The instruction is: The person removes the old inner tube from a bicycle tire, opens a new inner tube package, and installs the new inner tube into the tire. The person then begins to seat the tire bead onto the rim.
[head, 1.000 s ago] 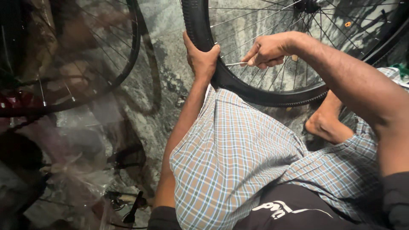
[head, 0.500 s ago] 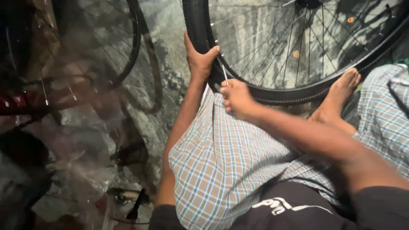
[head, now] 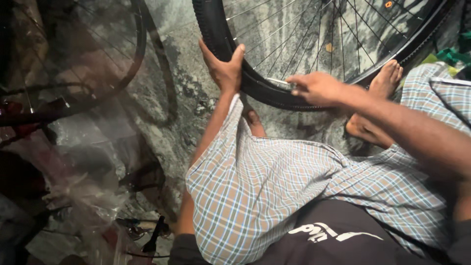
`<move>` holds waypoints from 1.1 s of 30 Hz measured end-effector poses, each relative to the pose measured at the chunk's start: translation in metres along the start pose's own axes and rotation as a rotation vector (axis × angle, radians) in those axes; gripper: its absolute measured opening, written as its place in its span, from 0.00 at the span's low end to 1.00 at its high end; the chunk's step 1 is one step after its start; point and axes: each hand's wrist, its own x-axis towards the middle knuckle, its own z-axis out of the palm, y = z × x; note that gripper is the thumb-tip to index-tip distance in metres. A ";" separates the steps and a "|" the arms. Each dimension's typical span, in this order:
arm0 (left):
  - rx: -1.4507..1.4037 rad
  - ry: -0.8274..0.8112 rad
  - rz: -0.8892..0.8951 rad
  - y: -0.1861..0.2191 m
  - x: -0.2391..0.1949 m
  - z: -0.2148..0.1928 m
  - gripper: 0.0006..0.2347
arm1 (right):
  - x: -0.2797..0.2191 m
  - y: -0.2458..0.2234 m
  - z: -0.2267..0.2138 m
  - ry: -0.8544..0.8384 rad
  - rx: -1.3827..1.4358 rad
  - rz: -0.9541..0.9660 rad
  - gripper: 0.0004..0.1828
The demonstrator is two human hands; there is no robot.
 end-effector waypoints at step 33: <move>-0.013 -0.002 0.012 -0.006 -0.018 0.007 0.52 | -0.044 -0.025 0.056 -0.019 0.631 0.524 0.17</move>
